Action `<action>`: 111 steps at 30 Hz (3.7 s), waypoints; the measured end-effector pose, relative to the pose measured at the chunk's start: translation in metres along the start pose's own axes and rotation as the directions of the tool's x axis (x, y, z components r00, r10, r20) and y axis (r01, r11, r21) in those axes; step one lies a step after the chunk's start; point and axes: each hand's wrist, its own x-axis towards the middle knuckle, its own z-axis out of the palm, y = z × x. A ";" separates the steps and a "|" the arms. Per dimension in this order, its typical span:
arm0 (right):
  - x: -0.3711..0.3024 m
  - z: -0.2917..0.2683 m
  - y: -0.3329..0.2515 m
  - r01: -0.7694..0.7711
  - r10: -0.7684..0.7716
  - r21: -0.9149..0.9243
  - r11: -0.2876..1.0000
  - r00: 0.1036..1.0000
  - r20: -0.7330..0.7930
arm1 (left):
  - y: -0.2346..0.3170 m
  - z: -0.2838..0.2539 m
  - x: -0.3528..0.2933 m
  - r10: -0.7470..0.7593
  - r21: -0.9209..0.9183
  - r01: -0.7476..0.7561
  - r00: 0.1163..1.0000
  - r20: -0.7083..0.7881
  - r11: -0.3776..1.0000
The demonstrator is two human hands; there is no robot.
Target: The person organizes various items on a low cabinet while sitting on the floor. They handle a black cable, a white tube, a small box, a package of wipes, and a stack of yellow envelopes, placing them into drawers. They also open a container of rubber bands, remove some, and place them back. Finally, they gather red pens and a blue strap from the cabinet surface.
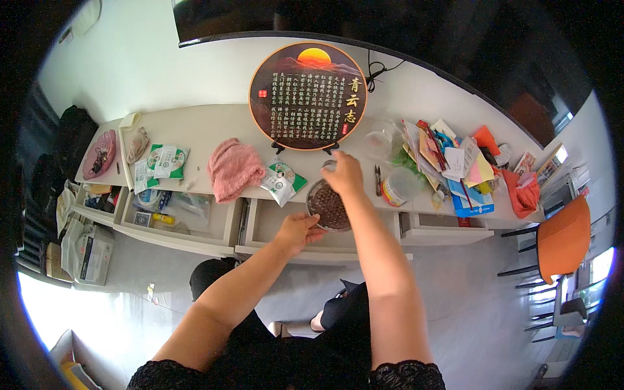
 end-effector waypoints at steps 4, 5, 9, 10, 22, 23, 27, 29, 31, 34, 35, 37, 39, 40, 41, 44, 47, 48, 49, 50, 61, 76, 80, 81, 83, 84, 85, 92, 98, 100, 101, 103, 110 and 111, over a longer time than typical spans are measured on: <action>0.016 -0.001 0.044 -0.039 0.044 -0.060 0.997 0.995 0.084 | -0.002 -0.002 -0.002 -0.012 -0.025 0.013 1.000 0.029 1.000; 0.016 -0.004 0.052 -0.035 0.039 -0.065 0.997 0.997 0.060 | -0.002 -0.001 -0.005 -0.018 -0.027 0.019 0.999 0.036 0.999; -0.002 -0.022 0.051 0.024 -0.022 0.045 0.999 0.999 -0.044 | 0.000 -0.002 -0.014 -0.002 -0.055 0.003 1.000 0.013 0.999; -0.013 -0.036 0.041 0.008 -0.006 0.079 0.997 0.999 -0.032 | 0.001 -0.005 -0.016 -0.009 -0.052 0.009 1.000 0.001 0.999; -0.198 -0.092 0.013 -0.659 0.249 0.674 0.334 0.751 0.611 | 0.007 -0.023 -0.125 0.005 0.036 -0.008 0.997 0.080 0.999; -0.207 -0.094 0.006 -0.651 0.199 0.691 0.314 0.757 0.623 | 0.007 -0.025 -0.135 0.017 0.031 -0.019 0.997 0.077 0.999; -0.228 -0.089 -0.015 -0.662 0.131 0.712 0.233 0.747 0.652 | 0.005 -0.038 -0.163 0.058 0.032 -0.060 0.996 0.061 0.998; -0.234 -0.087 -0.024 -0.658 0.100 0.739 0.143 0.753 0.651 | 0.013 -0.044 -0.176 0.108 -0.006 -0.108 0.994 0.019 0.994; -0.238 -0.092 -0.041 -0.642 0.109 0.749 0.167 0.767 0.633 | 0.028 -0.055 -0.178 0.194 -0.045 -0.196 0.980 -0.035 0.980; -0.242 -0.086 -0.045 -0.661 0.094 0.730 0.175 0.749 0.656 | 0.075 -0.085 -0.166 0.361 -0.122 -0.374 0.925 -0.118 0.919; -0.242 -0.083 -0.042 -0.674 0.086 0.718 0.173 0.737 0.671 | 0.095 -0.093 -0.157 0.413 -0.171 -0.434 0.899 -0.146 0.885; -0.242 -0.074 -0.038 -0.688 0.060 0.705 0.169 0.721 0.690 | 0.129 -0.118 -0.122 0.434 -0.132 -0.476 0.864 -0.253 0.870; -0.238 -0.060 -0.032 -0.701 0.017 0.705 0.111 0.711 0.703 | 0.164 -0.139 -0.089 0.431 -0.082 -0.482 0.837 -0.337 0.872; -0.236 -0.056 -0.034 -0.703 0.044 0.701 0.121 0.709 0.704 | 0.179 -0.147 -0.069 0.401 -0.061 -0.452 0.840 -0.365 0.890; -0.231 -0.053 -0.035 -0.711 0.059 0.689 0.137 0.700 0.711 | 0.192 -0.152 -0.048 0.372 -0.040 -0.420 0.841 -0.393 0.907; -0.219 -0.035 -0.033 -0.722 0.085 0.678 0.138 0.691 0.718 | 0.220 -0.176 0.014 0.329 -0.037 -0.391 0.816 -0.475 0.919; -0.211 -0.032 -0.031 -0.725 0.114 0.664 0.185 0.687 0.718 | 0.239 -0.181 0.065 0.264 -0.036 -0.330 0.812 -0.520 0.943; -0.210 -0.033 -0.029 -0.729 0.120 0.656 0.194 0.681 0.722 | 0.241 -0.184 0.082 0.261 -0.043 -0.328 0.817 -0.515 0.944; -0.210 -0.034 -0.027 -0.734 0.123 0.648 0.203 0.676 0.727 | 0.244 -0.187 0.096 0.258 -0.049 -0.327 0.821 -0.510 0.944; -0.209 -0.033 -0.025 -0.723 0.106 0.653 0.224 0.685 0.721 | 0.249 -0.191 0.109 0.271 -0.044 -0.336 0.824 -0.498 0.941; -0.193 -0.039 -0.037 -0.725 0.072 0.654 0.214 0.680 0.730 | 0.234 -0.184 0.129 0.356 0.094 -0.359 0.788 -0.503 0.928; -0.032 0.000 0.031 -0.124 0.118 -0.082 0.989 0.990 -0.077 | 0.101 -0.021 -0.071 0.586 -0.096 -0.612 0.784 -0.203 0.785; -0.015 0.022 0.043 -0.205 0.191 -0.204 0.957 0.978 -0.088 | 0.055 -0.020 -0.070 0.394 -0.010 -0.408 0.886 -0.243 0.913; -0.019 0.019 0.038 -0.162 0.144 -0.222 0.962 0.985 -0.095 | 0.046 -0.024 -0.064 0.353 0.010 -0.361 0.905 -0.237 0.932; -0.030 -0.002 0.020 -0.078 0.052 -0.262 0.962 0.993 -0.106 | 0.038 -0.035 -0.057 0.268 0.054 -0.263 0.938 -0.221 0.963; -0.035 -0.011 0.023 0.001 -0.068 -0.308 0.952 0.976 -0.208 | 0.034 -0.037 -0.054 0.268 0.072 -0.258 0.938 -0.221 0.963; -0.041 -0.021 0.031 -0.012 -0.076 -0.313 0.950 0.961 -0.266 | 0.031 -0.037 -0.052 0.258 0.124 -0.236 0.944 -0.208 0.964; -0.076 -0.057 0.094 -0.296 0.109 -0.221 0.929 0.791 -0.602 | 0.000 -0.025 -0.035 0.332 0.756 -0.305 0.935 0.124 0.578; -0.068 -0.060 0.123 -0.305 0.303 0.093 0.948 0.771 -0.561 | -0.019 -0.013 -0.032 0.228 0.888 -0.297 0.947 0.226 0.352; -0.071 -0.066 0.119 -0.307 0.321 0.121 0.944 0.774 -0.546 | -0.022 -0.013 -0.031 0.239 0.896 -0.310 0.941 0.241 0.317; -0.072 -0.070 0.115 -0.238 0.255 0.105 0.966 0.788 -0.560 | -0.022 -0.014 -0.029 0.236 0.898 -0.310 0.941 0.242 0.314; -0.077 -0.079 0.093 -0.098 0.122 0.071 0.993 0.805 -0.581 | -0.022 -0.018 -0.028 0.229 0.901 -0.303 0.944 0.239 0.311; -0.126 -0.067 -0.012 0.275 -0.130 0.593 0.756 0.952 -0.276 | 0.021 0.023 -0.058 0.094 -0.161 -0.025 0.894 0.438 0.987; -0.132 -0.063 -0.028 0.228 -0.123 0.694 0.683 0.972 -0.199 | 0.026 0.026 -0.061 0.134 -0.285 0.011 0.863 0.486 0.959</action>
